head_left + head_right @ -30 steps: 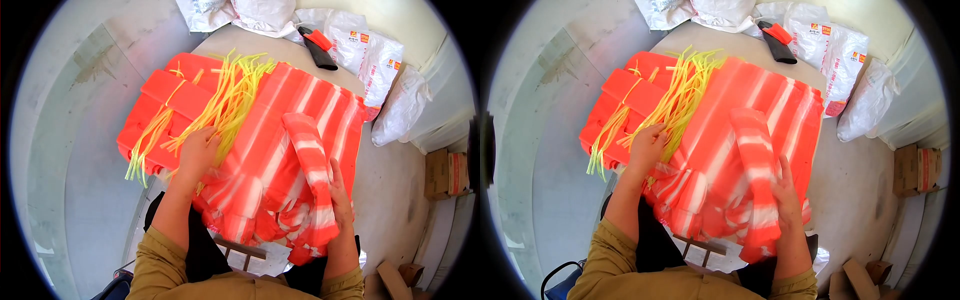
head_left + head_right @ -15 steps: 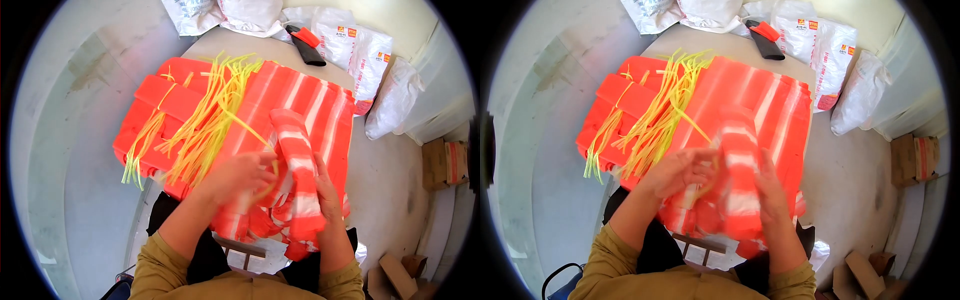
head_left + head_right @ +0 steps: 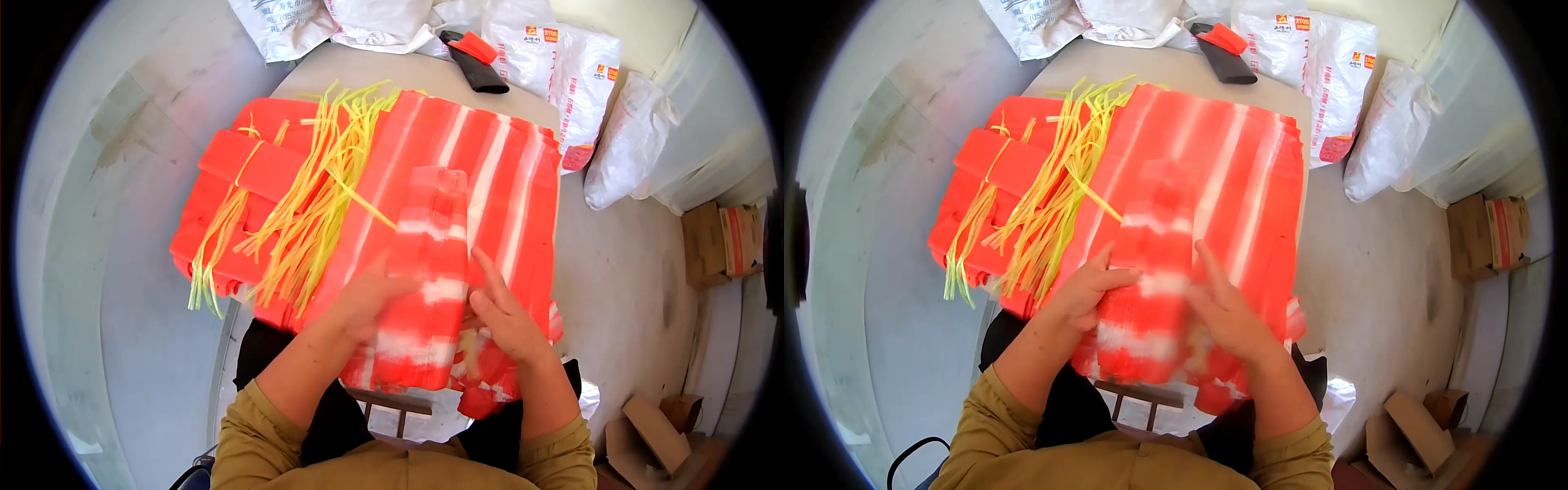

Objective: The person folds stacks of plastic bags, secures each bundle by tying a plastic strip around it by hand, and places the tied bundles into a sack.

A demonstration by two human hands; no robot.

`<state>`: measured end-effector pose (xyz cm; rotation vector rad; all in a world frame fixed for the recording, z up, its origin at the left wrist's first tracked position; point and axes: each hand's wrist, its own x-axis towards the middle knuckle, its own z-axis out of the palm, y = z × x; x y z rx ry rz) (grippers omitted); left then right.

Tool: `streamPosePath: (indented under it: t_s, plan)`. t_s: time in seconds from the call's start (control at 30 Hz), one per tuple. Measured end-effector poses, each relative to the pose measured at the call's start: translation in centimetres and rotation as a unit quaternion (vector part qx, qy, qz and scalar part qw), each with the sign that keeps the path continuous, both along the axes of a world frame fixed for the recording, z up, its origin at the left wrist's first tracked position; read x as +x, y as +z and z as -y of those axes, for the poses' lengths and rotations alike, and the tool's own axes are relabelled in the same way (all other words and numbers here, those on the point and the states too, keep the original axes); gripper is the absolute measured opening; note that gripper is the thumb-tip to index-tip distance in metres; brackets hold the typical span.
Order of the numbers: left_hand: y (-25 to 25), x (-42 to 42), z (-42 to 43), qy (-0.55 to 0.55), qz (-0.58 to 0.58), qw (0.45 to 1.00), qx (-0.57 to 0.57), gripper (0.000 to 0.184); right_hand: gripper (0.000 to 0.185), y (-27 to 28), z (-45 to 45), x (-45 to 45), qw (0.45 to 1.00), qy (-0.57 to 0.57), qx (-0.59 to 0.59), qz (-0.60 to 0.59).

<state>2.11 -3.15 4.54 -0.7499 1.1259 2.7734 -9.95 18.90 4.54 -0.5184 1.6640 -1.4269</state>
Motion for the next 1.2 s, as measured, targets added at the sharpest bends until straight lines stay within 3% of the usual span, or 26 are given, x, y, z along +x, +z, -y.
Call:
streamPosePath:
  t_s: [0.13, 0.23, 0.33, 0.43, 0.53, 0.6, 0.73, 0.83, 0.93, 1.0, 1.07, 1.13, 1.2]
  plan:
    - [0.0, -0.2, -0.3, 0.023, 0.026, 0.999, -0.038, 0.079, 0.048, 1.9, -0.4, -1.3, 0.972, -0.001, 0.089, -0.217]
    - [-0.5, -0.4, -0.9, 0.012, 0.026, 0.988, -0.155, 0.084, 0.025, 1.4, -0.8, -1.8, 0.873, 0.001, 0.117, -0.473]
    - [-2.0, -0.3, -1.4, 0.043, -0.063, 0.954, -0.291, 0.085, 0.014, 1.5, -0.9, -2.1, 0.835, -0.008, 0.183, -0.518]
    - [-2.3, 0.0, -0.8, 0.009, -0.046, 0.835, -0.548, 0.075, 0.009, 1.0, -1.1, -2.7, 0.802, -0.029, 0.163, -0.574]
    - [-0.4, 0.2, 0.0, -0.025, 0.013, 0.762, -0.647, 0.06, 0.004, 1.2, -0.8, -2.8, 0.785, -0.051, 0.155, -0.598]
    - [-0.8, 0.2, 1.2, 0.005, -0.019, 0.697, -0.717, 0.053, 0.004, 0.7, -0.7, -3.1, 0.759, -0.056, 0.16, -0.628]
    - [-0.5, 0.0, 2.2, -0.01, 0.017, 0.594, -0.804, 0.039, 0.005, 0.8, -0.6, -3.0, 0.725, -0.039, 0.214, -0.653]
    - [-0.1, 0.2, 2.7, -0.047, 0.085, 0.55, -0.83, 0.033, 0.005, -0.3, -0.7, -3.1, 0.746, -0.051, 0.203, -0.632]
    - [0.2, 0.8, 3.3, -0.055, 0.049, 0.537, -0.841, 0.028, 0.008, -0.4, -0.7, -2.9, 0.769, -0.075, 0.172, -0.611]
    - [1.0, 1.2, 3.4, -0.076, 0.072, 0.719, -0.687, 0.026, 0.012, 0.0, -0.6, -2.9, 0.799, -0.109, 0.13, -0.577]
    - [0.9, 1.5, 3.8, -0.08, 0.062, 0.851, -0.515, 0.024, 0.015, 0.2, -0.3, -2.7, 0.856, -0.146, 0.065, -0.492]
    - [-0.3, 1.5, 4.5, -0.066, 0.019, 0.938, -0.341, 0.023, 0.017, 0.3, 0.2, -2.4, 0.92, -0.184, -0.021, -0.345]
    - [-1.0, 1.3, 4.3, -0.044, -0.027, 0.952, -0.303, 0.021, 0.017, 0.2, 0.5, -2.2, 0.953, -0.178, -0.076, -0.233]
